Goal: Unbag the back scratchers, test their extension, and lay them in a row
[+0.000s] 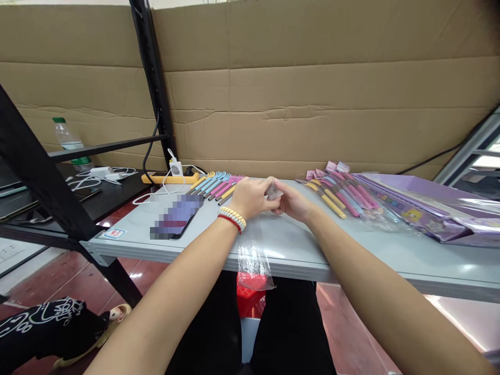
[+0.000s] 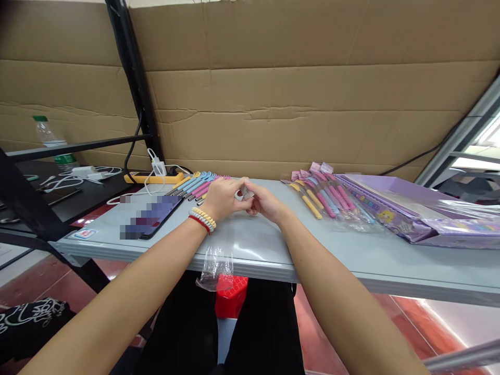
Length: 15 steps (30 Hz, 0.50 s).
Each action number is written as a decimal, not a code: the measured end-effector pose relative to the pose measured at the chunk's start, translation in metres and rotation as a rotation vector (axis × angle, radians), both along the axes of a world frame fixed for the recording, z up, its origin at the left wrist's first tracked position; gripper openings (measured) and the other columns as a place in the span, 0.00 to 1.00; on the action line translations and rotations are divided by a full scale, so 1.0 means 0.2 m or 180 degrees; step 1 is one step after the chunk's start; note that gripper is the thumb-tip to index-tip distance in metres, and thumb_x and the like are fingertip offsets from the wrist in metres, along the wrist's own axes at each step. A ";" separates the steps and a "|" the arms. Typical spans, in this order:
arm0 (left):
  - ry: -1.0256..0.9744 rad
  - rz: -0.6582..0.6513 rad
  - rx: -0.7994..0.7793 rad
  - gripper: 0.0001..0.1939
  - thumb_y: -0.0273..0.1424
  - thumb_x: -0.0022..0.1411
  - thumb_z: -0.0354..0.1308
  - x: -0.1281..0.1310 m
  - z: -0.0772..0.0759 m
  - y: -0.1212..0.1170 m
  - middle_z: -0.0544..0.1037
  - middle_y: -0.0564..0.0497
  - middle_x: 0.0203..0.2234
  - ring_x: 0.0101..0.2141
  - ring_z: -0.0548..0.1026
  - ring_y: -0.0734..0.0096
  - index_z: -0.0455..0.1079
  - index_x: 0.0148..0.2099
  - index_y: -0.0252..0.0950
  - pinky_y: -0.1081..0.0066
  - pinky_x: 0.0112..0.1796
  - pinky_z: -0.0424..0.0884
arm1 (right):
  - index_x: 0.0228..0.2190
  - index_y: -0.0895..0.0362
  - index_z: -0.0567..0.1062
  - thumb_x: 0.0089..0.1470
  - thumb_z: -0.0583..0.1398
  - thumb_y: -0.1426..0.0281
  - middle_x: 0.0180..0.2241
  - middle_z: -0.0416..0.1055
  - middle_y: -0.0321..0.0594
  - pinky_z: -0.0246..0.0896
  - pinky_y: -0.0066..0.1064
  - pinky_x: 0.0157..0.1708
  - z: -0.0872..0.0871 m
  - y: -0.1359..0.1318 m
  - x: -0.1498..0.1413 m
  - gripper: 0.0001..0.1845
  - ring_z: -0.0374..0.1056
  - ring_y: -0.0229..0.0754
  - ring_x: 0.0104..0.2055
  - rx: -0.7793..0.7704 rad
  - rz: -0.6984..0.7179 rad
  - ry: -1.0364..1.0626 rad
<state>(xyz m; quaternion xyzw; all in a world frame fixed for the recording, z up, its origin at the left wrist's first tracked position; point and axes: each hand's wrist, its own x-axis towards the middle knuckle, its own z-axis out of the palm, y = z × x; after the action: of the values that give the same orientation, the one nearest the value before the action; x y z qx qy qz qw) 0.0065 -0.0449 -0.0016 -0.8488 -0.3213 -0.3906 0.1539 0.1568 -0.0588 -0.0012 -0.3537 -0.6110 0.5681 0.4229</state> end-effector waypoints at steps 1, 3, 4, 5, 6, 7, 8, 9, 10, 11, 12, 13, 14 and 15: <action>-0.0008 -0.0038 0.0029 0.13 0.39 0.55 0.55 0.00 0.00 0.00 0.75 0.52 0.25 0.29 0.71 0.69 0.68 0.40 0.37 0.68 0.31 0.57 | 0.27 0.57 0.69 0.47 0.57 0.45 0.16 0.58 0.32 0.49 0.25 0.15 0.00 0.00 0.00 0.25 0.55 0.33 0.16 -0.0023 0.0017 0.0002; -0.0022 -0.0134 0.0046 0.13 0.40 0.55 0.56 -0.01 0.00 0.00 0.75 0.53 0.25 0.28 0.71 0.69 0.68 0.39 0.37 0.69 0.31 0.57 | 0.26 0.57 0.69 0.47 0.56 0.43 0.15 0.56 0.31 0.49 0.25 0.15 0.00 0.00 0.00 0.27 0.54 0.33 0.15 -0.0050 0.0036 0.0017; -0.0028 -0.0180 0.0031 0.13 0.41 0.55 0.56 -0.01 0.00 0.00 0.75 0.53 0.25 0.28 0.71 0.70 0.68 0.38 0.37 0.69 0.31 0.58 | 0.26 0.57 0.69 0.47 0.55 0.43 0.14 0.56 0.31 0.48 0.25 0.14 0.00 0.00 0.00 0.28 0.54 0.33 0.14 -0.0058 0.0033 0.0021; -0.0035 -0.0221 0.0002 0.12 0.40 0.55 0.57 -0.01 0.00 0.00 0.75 0.53 0.26 0.29 0.71 0.70 0.67 0.36 0.37 0.70 0.31 0.58 | 0.26 0.56 0.68 0.47 0.55 0.42 0.13 0.55 0.31 0.48 0.25 0.14 0.00 -0.01 0.00 0.28 0.54 0.33 0.14 -0.0065 0.0024 0.0013; -0.0044 -0.0252 -0.0038 0.12 0.40 0.55 0.57 -0.01 0.00 0.00 0.75 0.53 0.26 0.29 0.71 0.71 0.67 0.35 0.37 0.70 0.30 0.59 | 0.26 0.56 0.68 0.46 0.55 0.42 0.13 0.55 0.31 0.47 0.26 0.14 0.00 -0.01 0.00 0.29 0.54 0.33 0.14 -0.0068 0.0007 -0.0002; -0.0051 -0.0270 -0.0086 0.11 0.39 0.54 0.57 -0.01 0.00 0.00 0.74 0.53 0.26 0.29 0.70 0.71 0.67 0.34 0.37 0.71 0.30 0.59 | 0.26 0.56 0.68 0.46 0.55 0.41 0.13 0.55 0.31 0.47 0.26 0.14 0.00 -0.01 0.00 0.29 0.55 0.33 0.14 -0.0072 -0.0004 -0.0026; -0.0052 -0.0277 -0.0139 0.10 0.38 0.55 0.57 -0.01 0.00 0.00 0.74 0.53 0.27 0.29 0.70 0.71 0.67 0.34 0.37 0.71 0.30 0.59 | 0.27 0.56 0.68 0.46 0.55 0.41 0.13 0.56 0.31 0.47 0.26 0.14 0.00 -0.01 -0.01 0.29 0.55 0.33 0.14 -0.0081 0.0005 -0.0055; -0.0048 -0.0269 -0.0195 0.09 0.37 0.55 0.57 -0.01 0.00 0.00 0.74 0.52 0.27 0.29 0.70 0.71 0.67 0.33 0.36 0.71 0.30 0.59 | 0.28 0.56 0.68 0.46 0.54 0.41 0.14 0.57 0.31 0.47 0.26 0.14 0.00 -0.01 0.00 0.29 0.55 0.33 0.14 -0.0099 0.0034 -0.0087; -0.0049 -0.0244 -0.0250 0.08 0.36 0.54 0.57 -0.01 0.00 0.00 0.74 0.52 0.28 0.29 0.70 0.71 0.67 0.34 0.36 0.71 0.30 0.60 | 0.28 0.56 0.68 0.46 0.54 0.41 0.15 0.59 0.32 0.47 0.26 0.14 0.00 -0.01 0.00 0.30 0.56 0.33 0.14 -0.0126 0.0073 -0.0120; -0.0061 -0.0197 -0.0301 0.08 0.35 0.54 0.57 -0.01 0.00 0.00 0.74 0.52 0.28 0.30 0.69 0.71 0.68 0.34 0.36 0.71 0.30 0.60 | 0.29 0.56 0.68 0.46 0.54 0.40 0.16 0.60 0.33 0.46 0.26 0.15 0.00 -0.01 0.00 0.30 0.57 0.34 0.15 -0.0155 0.0104 -0.0151; -0.0079 -0.0131 -0.0343 0.08 0.35 0.54 0.57 -0.01 0.00 0.00 0.73 0.51 0.29 0.30 0.69 0.71 0.69 0.35 0.36 0.71 0.31 0.61 | 0.29 0.56 0.68 0.46 0.53 0.40 0.17 0.60 0.34 0.46 0.26 0.15 0.00 0.00 0.00 0.31 0.58 0.34 0.16 -0.0168 0.0104 -0.0176; -0.0093 -0.0060 -0.0375 0.10 0.35 0.54 0.57 -0.02 0.00 0.00 0.73 0.51 0.30 0.31 0.69 0.70 0.69 0.37 0.37 0.71 0.31 0.61 | 0.28 0.57 0.69 0.46 0.53 0.40 0.18 0.62 0.35 0.46 0.26 0.15 0.00 0.00 0.00 0.31 0.59 0.35 0.17 -0.0146 0.0040 -0.0203; -0.0095 0.0015 -0.0404 0.11 0.36 0.53 0.57 -0.02 0.00 0.00 0.72 0.51 0.31 0.32 0.69 0.69 0.70 0.39 0.37 0.71 0.32 0.62 | 0.28 0.57 0.69 0.46 0.53 0.40 0.20 0.63 0.36 0.46 0.26 0.15 0.00 0.01 0.01 0.31 0.59 0.35 0.18 -0.0069 -0.0124 -0.0251; -0.0074 0.0093 -0.0436 0.12 0.36 0.53 0.57 -0.02 0.00 0.01 0.72 0.50 0.32 0.33 0.69 0.68 0.70 0.40 0.37 0.71 0.32 0.62 | 0.27 0.57 0.69 0.46 0.55 0.41 0.21 0.63 0.37 0.46 0.26 0.15 -0.01 0.02 0.01 0.30 0.59 0.34 0.19 0.0054 -0.0377 -0.0325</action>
<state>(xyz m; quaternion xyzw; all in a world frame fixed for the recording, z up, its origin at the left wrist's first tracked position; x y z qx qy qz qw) 0.0022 -0.0438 -0.0023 -0.8480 -0.3614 -0.3753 0.0974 0.1591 -0.0557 -0.0023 -0.4141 -0.6145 0.5181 0.4270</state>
